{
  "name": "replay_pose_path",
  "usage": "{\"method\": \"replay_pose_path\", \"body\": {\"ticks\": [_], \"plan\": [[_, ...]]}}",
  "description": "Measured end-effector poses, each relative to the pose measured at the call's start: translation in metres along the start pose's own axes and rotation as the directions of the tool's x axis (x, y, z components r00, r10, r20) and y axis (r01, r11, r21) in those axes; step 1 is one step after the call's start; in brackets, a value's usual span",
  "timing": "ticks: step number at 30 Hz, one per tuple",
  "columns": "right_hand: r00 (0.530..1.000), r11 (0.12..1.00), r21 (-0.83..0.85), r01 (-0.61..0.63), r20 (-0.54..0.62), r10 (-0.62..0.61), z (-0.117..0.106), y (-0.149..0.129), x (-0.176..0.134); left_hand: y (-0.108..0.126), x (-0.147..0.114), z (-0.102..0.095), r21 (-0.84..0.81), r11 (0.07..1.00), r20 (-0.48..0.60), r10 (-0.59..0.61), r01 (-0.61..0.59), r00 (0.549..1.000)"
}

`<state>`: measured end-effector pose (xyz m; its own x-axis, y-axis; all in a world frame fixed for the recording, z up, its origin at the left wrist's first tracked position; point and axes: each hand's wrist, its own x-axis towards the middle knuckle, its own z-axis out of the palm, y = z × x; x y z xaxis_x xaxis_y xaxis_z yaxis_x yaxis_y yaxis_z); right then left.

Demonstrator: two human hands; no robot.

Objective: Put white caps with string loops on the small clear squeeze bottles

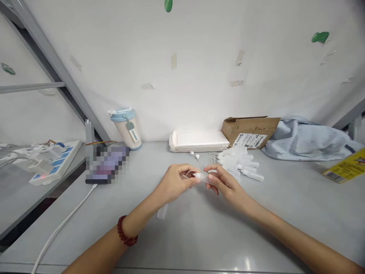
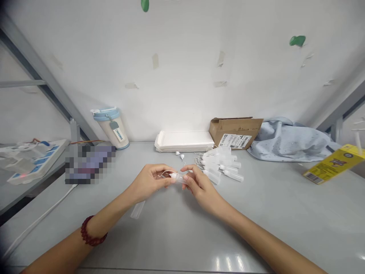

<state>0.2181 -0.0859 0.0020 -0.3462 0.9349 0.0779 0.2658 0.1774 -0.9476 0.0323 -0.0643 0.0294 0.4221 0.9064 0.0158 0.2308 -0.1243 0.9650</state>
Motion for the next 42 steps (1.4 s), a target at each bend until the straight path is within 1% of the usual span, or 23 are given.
{"method": "replay_pose_path", "body": {"ticks": [5, 8, 10, 13, 16, 20, 22, 26, 29, 31, 33, 36, 39, 41, 42], "plan": [[1.0, 1.0, 0.02, -0.008, -0.001, 0.008, -0.0002, 0.0006, 0.0008, -0.0017, 0.0, -0.0004, 0.017, 1.0, 0.03, -0.011, 0.01, 0.999], [1.0, 1.0, 0.011, -0.007, -0.019, 0.008, 0.0, 0.0004, 0.0, -0.0052, 0.001, -0.0008, 0.061, 0.997, 0.005, -0.047, 0.046, 0.999], [0.999, 1.0, 0.01, -0.013, -0.029, 0.013, 0.0002, 0.0004, -0.0007, -0.0064, 0.0016, -0.0011, 0.071, 0.996, 0.012, -0.048, 0.047, 0.999], [1.0, 0.999, 0.029, -0.013, -0.023, 0.014, 0.0005, 0.0005, -0.0013, -0.0053, 0.0014, -0.0015, 0.052, 0.998, 0.047, -0.025, 0.022, 0.999], [1.0, 0.998, 0.055, -0.009, -0.02, 0.01, 0.0002, 0.0009, -0.0006, -0.003, 0.0004, -0.0011, 0.022, 1.0, 0.051, 0.003, -0.004, 0.999], [1.0, 0.997, 0.081, -0.018, -0.01, 0.019, -0.0012, 0.001, 0.0018, -0.0026, -0.0002, 0.0017, 0.003, 0.997, 0.016, 0.074, -0.074, 0.997], [1.0, 0.996, 0.093, -0.015, -0.019, 0.017, -0.0014, 0.0002, 0.0023, -0.0028, -0.0002, 0.0028, 0.008, 0.996, 0.004, 0.086, -0.086, 0.996], [1.0, 0.995, 0.098, -0.015, -0.019, 0.017, 0.0007, -0.0022, 0.0006, -0.0035, 0.0001, 0.0023, 0.016, 1.0, 0.014, 0.007, -0.007, 1.0], [1.0, 0.995, 0.101, -0.018, -0.009, 0.019, 0.0025, -0.0029, -0.0013, -0.0041, 0.0001, 0.001, 0.001, 1.0, 0.06, -0.018, 0.018, 0.998], [0.999, 0.994, 0.104, -0.031, -0.007, 0.032, 0.003, -0.0027, -0.0019, -0.0039, -0.0003, 0.0007, -0.022, 1.0, 0.074, -0.004, 0.006, 0.997], [0.999, 0.992, 0.117, -0.042, 0.001, 0.043, 0.0026, -0.0026, -0.0017, -0.0032, -0.0009, 0.0009, -0.02, 1.0, 0.063, 0.015, -0.014, 0.998], [0.998, 0.987, 0.149, -0.061, 0.005, 0.061, 0.0013, -0.0033, -0.0011, -0.002, -0.0017, 0.0023, 0.025, 0.998, 0.03, 0.05, -0.051, 0.998], [0.997, 0.984, 0.16, -0.081, 0.001, 0.082, 0.0004, -0.0049, -0.0009, -0.0013, -0.0026, 0.0043, 0.069, 0.991, -0.02, 0.121, -0.119, 0.992], [0.998, 0.986, 0.153, -0.061, -0.014, 0.064, 0.0005, -0.0054, -0.0013, -0.001, -0.0032, 0.0057, 0.098, 0.983, -0.047, 0.163, -0.157, 0.986], [0.999, 0.99, 0.137, -0.038, -0.027, 0.042, 0.0008, -0.0053, -0.0016, -0.0009, -0.0035, 0.0062, 0.117, 0.981, -0.057, 0.165, -0.157, 0.985]]}}
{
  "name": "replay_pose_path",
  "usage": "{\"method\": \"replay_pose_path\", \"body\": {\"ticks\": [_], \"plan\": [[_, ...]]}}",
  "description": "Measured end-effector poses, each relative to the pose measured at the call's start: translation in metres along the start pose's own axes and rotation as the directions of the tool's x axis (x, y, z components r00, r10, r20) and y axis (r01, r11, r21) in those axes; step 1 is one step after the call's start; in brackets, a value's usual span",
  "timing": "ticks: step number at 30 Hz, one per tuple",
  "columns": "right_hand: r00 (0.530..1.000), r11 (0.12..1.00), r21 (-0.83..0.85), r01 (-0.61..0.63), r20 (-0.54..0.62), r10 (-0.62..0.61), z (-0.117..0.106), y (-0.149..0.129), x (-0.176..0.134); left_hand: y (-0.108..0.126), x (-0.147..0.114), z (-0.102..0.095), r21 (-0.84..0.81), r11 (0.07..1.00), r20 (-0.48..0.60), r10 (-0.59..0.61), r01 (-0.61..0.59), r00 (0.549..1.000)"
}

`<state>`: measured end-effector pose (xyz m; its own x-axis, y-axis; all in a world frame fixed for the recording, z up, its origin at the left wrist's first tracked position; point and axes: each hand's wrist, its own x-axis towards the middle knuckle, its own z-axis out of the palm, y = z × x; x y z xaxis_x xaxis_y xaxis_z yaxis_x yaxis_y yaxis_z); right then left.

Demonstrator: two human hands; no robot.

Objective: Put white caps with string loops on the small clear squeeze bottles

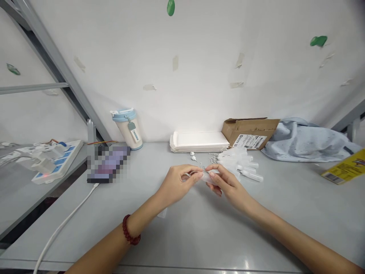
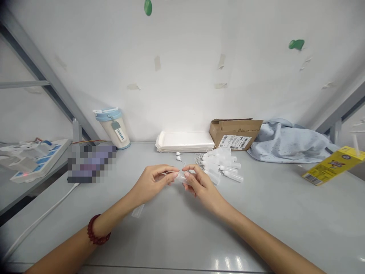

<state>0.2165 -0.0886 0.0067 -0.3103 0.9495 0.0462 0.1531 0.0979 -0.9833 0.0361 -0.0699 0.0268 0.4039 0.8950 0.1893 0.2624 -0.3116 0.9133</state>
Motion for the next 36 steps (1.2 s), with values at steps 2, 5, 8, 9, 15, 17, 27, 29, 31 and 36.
{"method": "replay_pose_path", "body": {"ticks": [2, 5, 8, 9, 15, 17, 27, 29, 31, 36], "plan": [[0.998, 0.997, -0.058, 0.056, -0.021, -0.057, 0.001, 0.001, -0.001, 0.0, -0.001, 0.001, 0.042, 0.998, 0.004, -0.038, 0.038, 0.999], [0.992, 0.982, -0.151, 0.113, -0.035, -0.119, 0.002, 0.001, -0.002, 0.0, -0.001, 0.001, 0.078, 0.992, 0.037, -0.103, 0.1, 0.994], [0.99, 0.969, -0.212, 0.128, -0.034, -0.138, 0.003, 0.0, -0.003, 0.001, -0.002, 0.0, 0.056, 0.991, 0.064, -0.127, 0.123, 0.99], [0.989, 0.965, -0.23, 0.129, -0.034, -0.141, 0.003, 0.0, -0.003, 0.001, -0.002, 0.0, 0.038, 0.99, 0.064, -0.137, 0.135, 0.988], [0.97, 0.892, -0.416, 0.179, -0.08, -0.232, 0.004, 0.003, -0.003, 0.0, 0.0, 0.001, -0.052, 0.971, 0.013, -0.235, 0.235, 0.972], [0.964, 0.87, -0.453, 0.196, -0.075, -0.257, 0.004, 0.005, -0.004, 0.0, 0.0, 0.001, -0.058, 0.969, 0.016, -0.239, 0.239, 0.971], [0.984, 0.932, -0.331, 0.15, -0.043, -0.174, -0.001, 0.005, 0.0, -0.003, -0.004, 0.004, 0.033, 0.996, 0.058, -0.089, 0.087, 0.994], [0.984, 0.94, -0.312, 0.137, -0.063, -0.164, 0.0, 0.007, 0.0, -0.003, -0.003, 0.005, 0.009, 0.994, 0.049, -0.107, 0.106, 0.993], [0.979, 0.939, -0.312, 0.142, -0.095, -0.18, 0.0, 0.009, 0.0, -0.002, -0.002, 0.004, -0.056, 0.988, 0.041, -0.14, 0.142, 0.989], [0.94, 0.883, -0.409, 0.232, -0.139, -0.311, 0.0, 0.01, -0.002, 0.004, -0.001, 0.001, -0.186, 0.961, 0.162, -0.176, 0.205, 0.971]]}}
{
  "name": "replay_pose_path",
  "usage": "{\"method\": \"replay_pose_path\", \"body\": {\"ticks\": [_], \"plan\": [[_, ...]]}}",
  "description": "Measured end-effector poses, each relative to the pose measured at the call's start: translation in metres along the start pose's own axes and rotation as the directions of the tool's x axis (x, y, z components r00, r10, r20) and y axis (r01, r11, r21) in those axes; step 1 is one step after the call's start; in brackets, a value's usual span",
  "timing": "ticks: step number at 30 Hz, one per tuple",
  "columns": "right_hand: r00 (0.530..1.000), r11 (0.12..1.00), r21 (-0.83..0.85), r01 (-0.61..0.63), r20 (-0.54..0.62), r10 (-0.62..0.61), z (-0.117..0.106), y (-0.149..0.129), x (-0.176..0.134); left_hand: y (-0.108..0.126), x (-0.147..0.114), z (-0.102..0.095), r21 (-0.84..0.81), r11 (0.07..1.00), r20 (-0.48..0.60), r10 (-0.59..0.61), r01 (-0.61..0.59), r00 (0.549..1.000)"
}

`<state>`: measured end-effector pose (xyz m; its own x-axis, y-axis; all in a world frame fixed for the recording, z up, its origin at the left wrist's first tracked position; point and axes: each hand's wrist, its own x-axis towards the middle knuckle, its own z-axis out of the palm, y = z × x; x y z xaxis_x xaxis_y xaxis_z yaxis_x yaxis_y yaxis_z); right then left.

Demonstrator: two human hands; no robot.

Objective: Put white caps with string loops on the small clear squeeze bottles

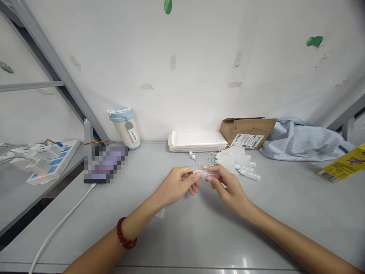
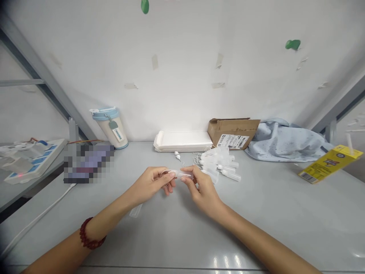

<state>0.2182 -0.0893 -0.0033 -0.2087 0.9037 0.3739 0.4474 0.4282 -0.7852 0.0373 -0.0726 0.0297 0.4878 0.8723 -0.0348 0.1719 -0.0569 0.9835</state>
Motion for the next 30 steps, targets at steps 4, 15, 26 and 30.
{"method": "replay_pose_path", "body": {"ticks": [4, 15, 26, 30], "plan": [[0.99, 0.985, -0.109, 0.136, -0.028, -0.14, -0.001, -0.001, 0.0, 0.001, -0.001, 0.001, -0.109, 0.989, -0.014, -0.1, 0.098, 0.995], [0.993, 0.997, 0.071, -0.039, 0.116, 0.031, -0.006, -0.006, 0.002, -0.001, -0.007, 0.008, 0.148, 0.989, -0.086, 0.016, -0.003, 0.996], [0.914, 0.835, 0.417, -0.359, 0.34, 0.223, -0.011, -0.01, 0.012, -0.004, -0.01, 0.009, 0.58, 0.764, -0.025, 0.361, -0.281, 0.932], [0.94, 0.866, 0.391, -0.312, 0.261, 0.22, -0.009, -0.009, 0.011, -0.005, -0.007, 0.009, 0.554, 0.793, -0.049, 0.334, -0.252, 0.941]]}}
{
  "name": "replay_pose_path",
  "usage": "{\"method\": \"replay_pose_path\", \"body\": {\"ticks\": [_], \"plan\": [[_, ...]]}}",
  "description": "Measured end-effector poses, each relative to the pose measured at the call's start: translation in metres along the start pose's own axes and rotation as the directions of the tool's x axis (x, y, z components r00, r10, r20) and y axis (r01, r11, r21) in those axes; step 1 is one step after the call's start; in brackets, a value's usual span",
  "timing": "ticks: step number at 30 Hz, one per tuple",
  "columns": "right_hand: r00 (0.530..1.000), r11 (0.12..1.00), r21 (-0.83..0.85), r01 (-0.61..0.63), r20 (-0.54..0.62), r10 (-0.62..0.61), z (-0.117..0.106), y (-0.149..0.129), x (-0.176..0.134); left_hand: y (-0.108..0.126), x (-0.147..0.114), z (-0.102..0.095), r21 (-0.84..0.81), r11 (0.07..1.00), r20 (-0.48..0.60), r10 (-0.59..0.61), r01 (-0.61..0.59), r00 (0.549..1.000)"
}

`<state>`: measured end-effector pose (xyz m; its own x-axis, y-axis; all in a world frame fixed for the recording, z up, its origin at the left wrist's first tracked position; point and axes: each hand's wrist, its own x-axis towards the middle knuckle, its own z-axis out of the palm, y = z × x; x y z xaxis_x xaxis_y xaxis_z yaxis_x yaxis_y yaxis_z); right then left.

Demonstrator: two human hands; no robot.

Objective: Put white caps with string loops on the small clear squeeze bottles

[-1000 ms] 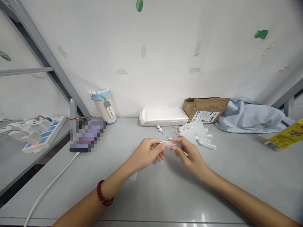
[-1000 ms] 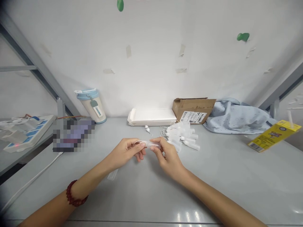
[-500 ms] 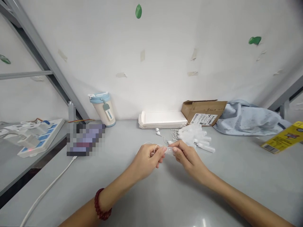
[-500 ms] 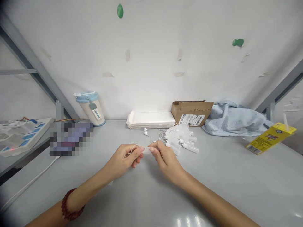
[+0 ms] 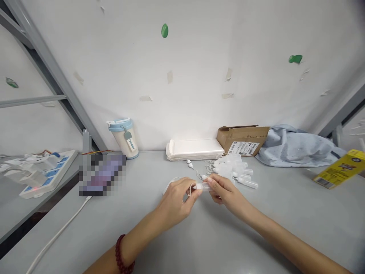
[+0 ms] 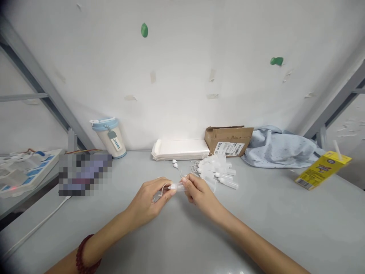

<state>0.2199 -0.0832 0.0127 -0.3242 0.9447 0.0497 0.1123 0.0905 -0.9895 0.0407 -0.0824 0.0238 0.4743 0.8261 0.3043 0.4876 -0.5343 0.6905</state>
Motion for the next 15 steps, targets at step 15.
{"method": "replay_pose_path", "body": {"ticks": [15], "plan": [[0.936, 0.774, -0.558, 0.299, 0.014, -0.352, 0.0049, 0.0042, -0.0074, 0.0008, 0.0054, -0.0044, -0.466, 0.778, 0.245, -0.343, 0.421, 0.907]]}}
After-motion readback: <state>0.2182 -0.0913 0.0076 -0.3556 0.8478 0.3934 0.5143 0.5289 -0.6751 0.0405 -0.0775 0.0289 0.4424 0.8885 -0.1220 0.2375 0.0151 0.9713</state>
